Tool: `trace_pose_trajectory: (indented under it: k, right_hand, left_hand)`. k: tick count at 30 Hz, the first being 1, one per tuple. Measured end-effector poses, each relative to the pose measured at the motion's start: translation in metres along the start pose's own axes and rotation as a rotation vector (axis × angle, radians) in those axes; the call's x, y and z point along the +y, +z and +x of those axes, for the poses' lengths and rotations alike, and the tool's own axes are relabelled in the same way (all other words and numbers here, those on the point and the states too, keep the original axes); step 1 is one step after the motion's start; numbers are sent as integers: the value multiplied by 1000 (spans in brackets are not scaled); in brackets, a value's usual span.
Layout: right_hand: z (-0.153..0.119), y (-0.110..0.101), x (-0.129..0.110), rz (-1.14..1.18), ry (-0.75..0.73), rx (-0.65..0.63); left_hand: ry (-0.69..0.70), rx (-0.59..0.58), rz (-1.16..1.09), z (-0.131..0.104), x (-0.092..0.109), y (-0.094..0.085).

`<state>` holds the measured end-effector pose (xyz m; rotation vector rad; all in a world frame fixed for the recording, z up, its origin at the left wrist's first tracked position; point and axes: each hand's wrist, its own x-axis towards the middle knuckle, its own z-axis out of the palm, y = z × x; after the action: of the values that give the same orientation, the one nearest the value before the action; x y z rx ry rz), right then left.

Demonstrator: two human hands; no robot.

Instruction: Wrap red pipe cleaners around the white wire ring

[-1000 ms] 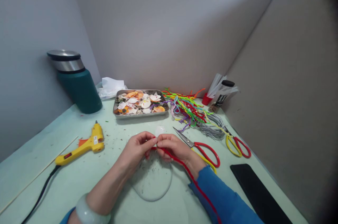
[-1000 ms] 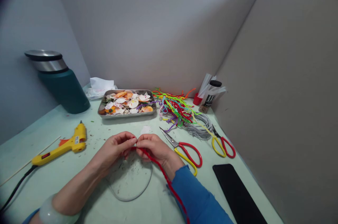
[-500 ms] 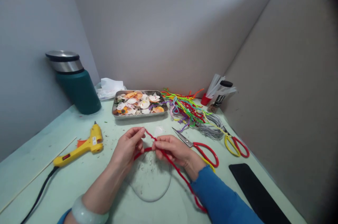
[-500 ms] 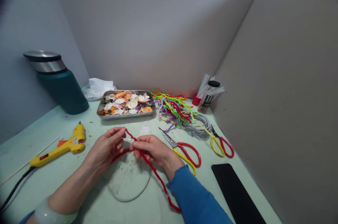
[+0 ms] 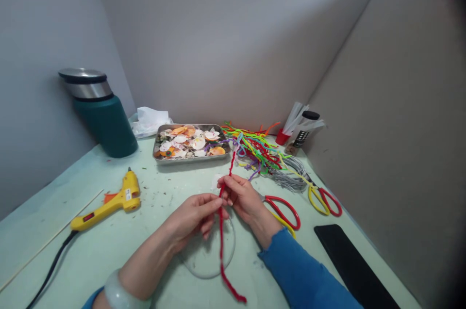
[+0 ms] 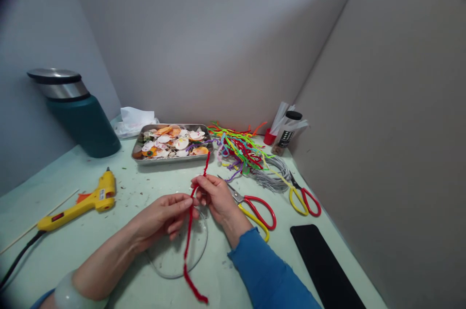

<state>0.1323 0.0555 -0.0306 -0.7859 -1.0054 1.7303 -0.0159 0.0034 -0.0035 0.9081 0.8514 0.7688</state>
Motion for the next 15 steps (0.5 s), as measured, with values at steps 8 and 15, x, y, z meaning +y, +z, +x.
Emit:
trace_pose_trajectory:
  k: [8, 15]
  right_hand:
    - [-3, 5, -1, -118, 23, -10]
    - [-6, 7, 2, -258, -44, -36]
  left_hand:
    - [3, 62, -109, 2, 1, -3]
    - [-1, 104, -86, 1, 4, -3]
